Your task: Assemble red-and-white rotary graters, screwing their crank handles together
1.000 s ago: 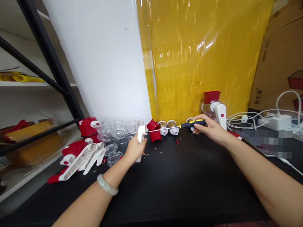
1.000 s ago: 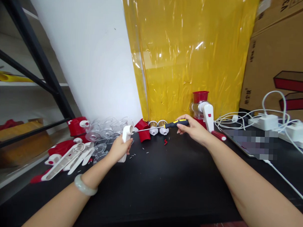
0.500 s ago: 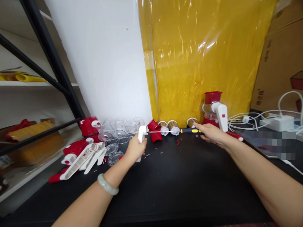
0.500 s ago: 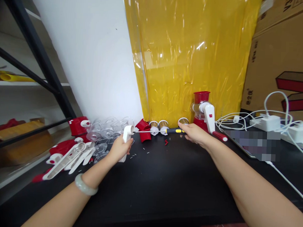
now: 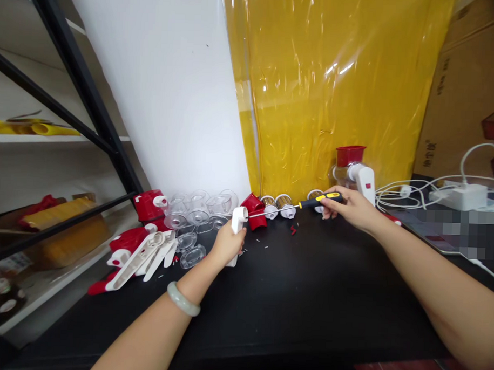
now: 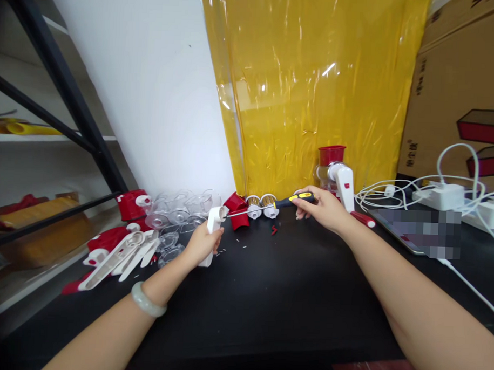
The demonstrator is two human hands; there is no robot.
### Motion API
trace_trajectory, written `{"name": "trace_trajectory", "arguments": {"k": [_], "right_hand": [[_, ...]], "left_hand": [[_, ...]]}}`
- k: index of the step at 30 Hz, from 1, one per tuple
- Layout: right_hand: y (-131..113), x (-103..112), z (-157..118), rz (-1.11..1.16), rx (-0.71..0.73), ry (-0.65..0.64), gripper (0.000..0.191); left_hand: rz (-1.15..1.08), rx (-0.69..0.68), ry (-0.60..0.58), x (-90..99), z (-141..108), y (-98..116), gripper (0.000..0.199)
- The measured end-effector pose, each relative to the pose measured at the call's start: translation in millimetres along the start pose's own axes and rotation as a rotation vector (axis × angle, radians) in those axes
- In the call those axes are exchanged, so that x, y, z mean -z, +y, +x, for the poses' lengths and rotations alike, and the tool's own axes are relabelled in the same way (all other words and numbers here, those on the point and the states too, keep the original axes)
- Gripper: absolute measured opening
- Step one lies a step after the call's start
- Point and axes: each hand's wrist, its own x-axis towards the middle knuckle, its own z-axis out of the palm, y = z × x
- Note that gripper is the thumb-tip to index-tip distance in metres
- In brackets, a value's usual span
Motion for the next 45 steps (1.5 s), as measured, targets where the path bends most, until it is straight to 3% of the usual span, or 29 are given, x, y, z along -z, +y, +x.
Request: {"name": "trace_trajectory", "arguments": {"k": [5,10,14,19,24,26,31,33,41,45], "right_hand": [[-7.9,-3.1,-4.4,-0.131,-0.097,-0.032,0.044],[-6.3,-6.2,-2.7,-0.309,-0.194,0.047,0.052],[-3.1,-9.1,0.3,-0.203,-0.377,0.017,0.054],[1.1,-8.7,2.6,-0.009,-0.537,-0.043,0.051],[8.7,-13.1,2.8,0.078,-0.673,-0.177,0.052],[10.5,-13.3,3.4,0.086,-0.642,-0.164,0.053],[13.9,5.3,9.2,0.027,-0.303,0.089,0.047],[16.2,14.3,11.4,-0.008,-0.225,0.132,0.046],[17.9,13.8,7.7,-0.325,-0.217,0.090,0.051],[19.1,14.4,8.1,-0.374,-0.247,0.085,0.050]], "left_hand": [[0.033,-0.011,0.017,0.6,-1.0,-0.8,0.018],[0.085,-0.037,0.032,0.8,-0.1,-2.5,0.025],[0.176,-0.058,0.095,2.8,0.6,0.1,0.022],[0.340,-0.179,0.198,6.0,-3.2,6.6,0.020],[0.519,-0.279,0.337,8.0,-7.0,11.9,0.018],[0.501,-0.272,0.332,8.1,-6.1,12.0,0.019],[0.443,-0.228,0.237,10.0,-0.8,10.1,0.021],[0.444,-0.220,0.229,11.2,0.8,8.9,0.021],[0.452,-0.259,0.089,3.2,-0.4,0.9,0.022],[0.475,-0.269,0.069,0.5,-3.1,2.4,0.023]]}}
